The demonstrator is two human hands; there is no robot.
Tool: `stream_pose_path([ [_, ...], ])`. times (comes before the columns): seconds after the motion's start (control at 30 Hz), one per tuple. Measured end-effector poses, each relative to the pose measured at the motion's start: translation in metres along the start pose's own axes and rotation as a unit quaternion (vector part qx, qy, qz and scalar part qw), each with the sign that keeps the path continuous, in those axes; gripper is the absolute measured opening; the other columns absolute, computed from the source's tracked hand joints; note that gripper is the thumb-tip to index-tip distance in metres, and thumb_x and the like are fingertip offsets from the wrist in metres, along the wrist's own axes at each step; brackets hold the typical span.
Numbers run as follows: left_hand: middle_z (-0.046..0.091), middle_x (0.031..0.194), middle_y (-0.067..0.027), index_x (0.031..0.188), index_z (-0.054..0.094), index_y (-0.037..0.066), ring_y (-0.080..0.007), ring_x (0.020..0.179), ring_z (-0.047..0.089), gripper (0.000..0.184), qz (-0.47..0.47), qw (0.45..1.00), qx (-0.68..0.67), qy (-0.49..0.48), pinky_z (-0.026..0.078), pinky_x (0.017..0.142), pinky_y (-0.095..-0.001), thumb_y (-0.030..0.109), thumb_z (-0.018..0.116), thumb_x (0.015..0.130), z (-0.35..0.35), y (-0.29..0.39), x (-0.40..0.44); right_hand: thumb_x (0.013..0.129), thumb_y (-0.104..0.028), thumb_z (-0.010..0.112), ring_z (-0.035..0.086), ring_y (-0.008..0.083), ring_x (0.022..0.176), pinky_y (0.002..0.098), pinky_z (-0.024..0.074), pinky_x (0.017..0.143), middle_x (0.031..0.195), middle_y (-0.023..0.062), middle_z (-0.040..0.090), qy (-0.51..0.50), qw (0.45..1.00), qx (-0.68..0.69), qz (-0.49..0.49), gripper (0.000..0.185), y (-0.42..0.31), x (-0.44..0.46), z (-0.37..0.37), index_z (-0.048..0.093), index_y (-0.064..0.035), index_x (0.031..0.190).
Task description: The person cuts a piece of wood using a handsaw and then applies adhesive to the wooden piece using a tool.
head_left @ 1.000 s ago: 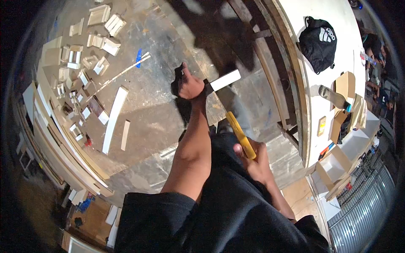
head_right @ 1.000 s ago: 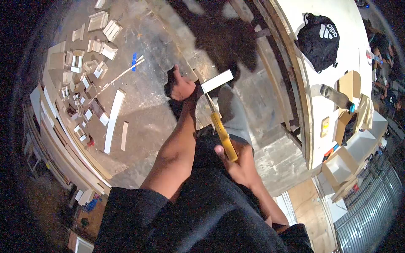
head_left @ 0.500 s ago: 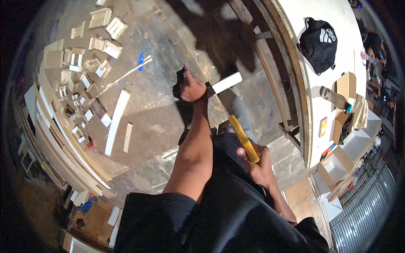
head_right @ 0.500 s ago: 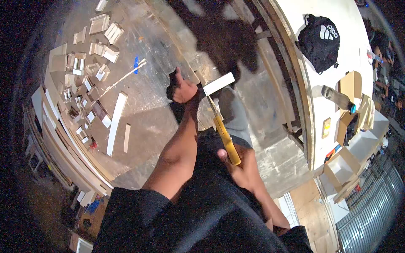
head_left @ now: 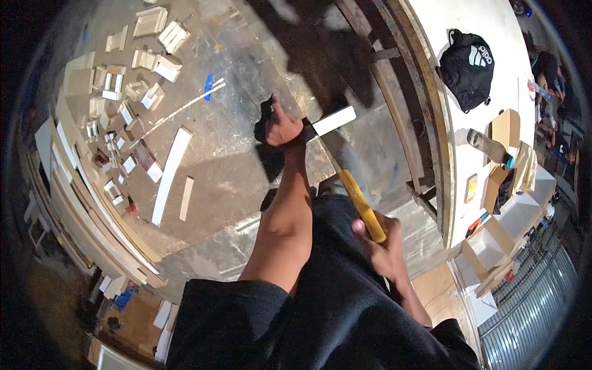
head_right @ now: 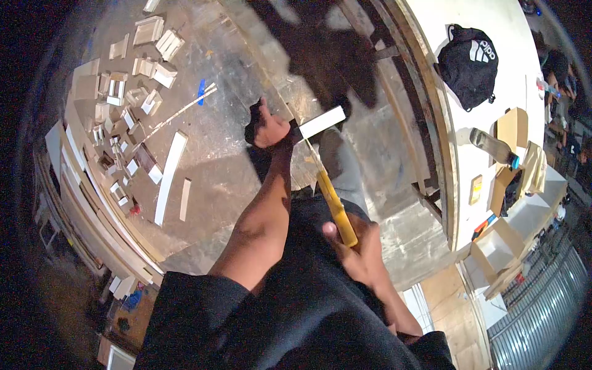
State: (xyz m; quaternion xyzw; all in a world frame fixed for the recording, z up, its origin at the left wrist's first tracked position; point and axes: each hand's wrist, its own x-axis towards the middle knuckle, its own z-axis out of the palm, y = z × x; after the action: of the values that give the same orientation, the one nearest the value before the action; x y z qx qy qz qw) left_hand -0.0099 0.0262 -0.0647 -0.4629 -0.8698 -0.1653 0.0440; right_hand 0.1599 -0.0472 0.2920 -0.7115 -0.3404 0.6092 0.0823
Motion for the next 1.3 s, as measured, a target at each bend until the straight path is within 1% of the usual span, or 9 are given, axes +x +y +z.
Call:
stream_pose_path([
  [0.3,0.066,0.075,-0.0069,0.143,0.056,0.029,-0.0327,0.059,0.061,0.069,-0.010,1.000,-0.009,-0.026,0.047,0.052,-0.0470,0.010,0.060,0.077,0.001,-0.003,0.000,0.091,-0.031,0.074,0.042,0.0099,0.063,0.0293,0.0369,0.056,0.064,-0.0003,0.046,0.100,0.994,0.025,-0.034,0.039,-0.007,-0.035,-0.029,0.058,0.0021,0.078],
  [0.47,0.066,0.078,-0.0090,0.143,0.056,0.027,-0.0336,0.067,0.063,0.067,0.025,0.999,-0.033,0.019,0.049,0.057,-0.0458,0.012,0.066,0.079,-0.002,0.000,-0.002,0.089,-0.046,0.074,0.054,0.0109,0.060,0.0277,0.0429,0.057,0.065,0.0013,0.056,0.161,0.980,0.041,-0.106,0.050,-0.016,-0.069,-0.055,0.061,0.0011,0.081],
  [0.5,0.067,0.080,-0.0092,0.145,0.054,0.025,-0.0331,0.069,0.063,0.066,-0.016,0.997,-0.002,-0.080,0.050,0.058,-0.0446,0.013,0.066,0.082,-0.013,0.004,-0.001,0.088,-0.049,0.076,0.055,0.0105,0.061,0.0262,0.0435,0.057,0.066,0.0013,0.058,0.204,0.968,0.054,-0.137,0.052,-0.001,-0.064,-0.063,0.063,0.0011,0.083],
  [0.63,0.065,0.075,-0.0085,0.149,0.050,0.024,-0.0323,0.064,0.062,0.068,0.006,0.997,-0.074,-0.035,0.050,0.056,-0.0444,0.019,0.068,0.083,-0.001,-0.003,-0.004,0.092,-0.037,0.077,0.054,0.0075,0.061,0.0213,0.0386,0.053,0.071,0.0014,0.061,0.259,0.961,0.019,-0.096,0.040,0.017,0.048,-0.066,0.068,0.0016,0.095],
  [0.67,0.061,0.070,-0.0078,0.149,0.050,0.025,-0.0319,0.062,0.061,0.070,-0.043,0.987,0.058,-0.143,0.050,0.055,-0.0451,0.020,0.069,0.082,-0.007,-0.002,-0.007,0.090,-0.031,0.079,0.056,0.0087,0.065,0.0229,0.0429,0.058,0.073,0.0013,0.062,0.239,0.969,-0.018,-0.060,0.038,0.010,0.090,-0.063,0.068,0.0042,0.101],
  [0.73,0.059,0.068,-0.0077,0.148,0.052,0.026,-0.0318,0.062,0.061,0.071,-0.017,0.995,0.056,-0.082,0.050,0.056,-0.0455,0.018,0.068,0.080,-0.016,0.006,-0.003,0.083,-0.024,0.087,0.059,0.0122,0.070,0.0295,0.0514,0.071,0.073,-0.0009,0.065,0.266,0.939,0.001,-0.217,0.040,0.087,0.215,-0.050,0.070,0.0076,0.100],
  [0.8,0.063,0.073,-0.0106,0.149,0.051,0.026,-0.0337,0.064,0.062,0.074,0.027,0.999,0.001,0.026,0.050,0.057,-0.0462,0.010,0.066,0.078,-0.017,0.003,0.005,0.083,-0.024,0.086,0.055,0.0090,0.066,0.0271,0.0475,0.062,0.074,-0.0021,0.064,0.174,0.945,0.087,-0.264,0.038,0.110,0.285,-0.021,0.071,0.0061,0.099],
  [0.9,0.069,0.084,-0.0147,0.144,0.055,0.033,-0.0383,0.067,0.065,0.065,-0.014,1.000,-0.015,-0.004,0.048,0.056,-0.0536,0.015,0.062,0.082,-0.019,0.006,0.005,0.087,-0.021,0.082,0.048,0.0055,0.060,0.0248,0.0396,0.053,0.074,-0.0038,0.061,0.074,0.981,0.075,-0.165,0.029,0.112,0.300,-0.015,0.072,0.0033,0.099],
  [1.3,0.068,0.078,-0.0091,0.144,0.057,0.025,-0.0330,0.065,0.062,0.071,-0.007,0.999,-0.035,-0.038,0.052,0.057,-0.0452,0.008,0.064,0.076,-0.023,0.008,0.008,0.093,-0.022,0.076,0.047,0.0053,0.053,0.0247,0.0315,0.048,0.068,-0.0047,0.059,-0.136,0.961,0.224,-0.091,0.021,0.134,0.348,-0.016,0.066,-0.0073,0.082],
])
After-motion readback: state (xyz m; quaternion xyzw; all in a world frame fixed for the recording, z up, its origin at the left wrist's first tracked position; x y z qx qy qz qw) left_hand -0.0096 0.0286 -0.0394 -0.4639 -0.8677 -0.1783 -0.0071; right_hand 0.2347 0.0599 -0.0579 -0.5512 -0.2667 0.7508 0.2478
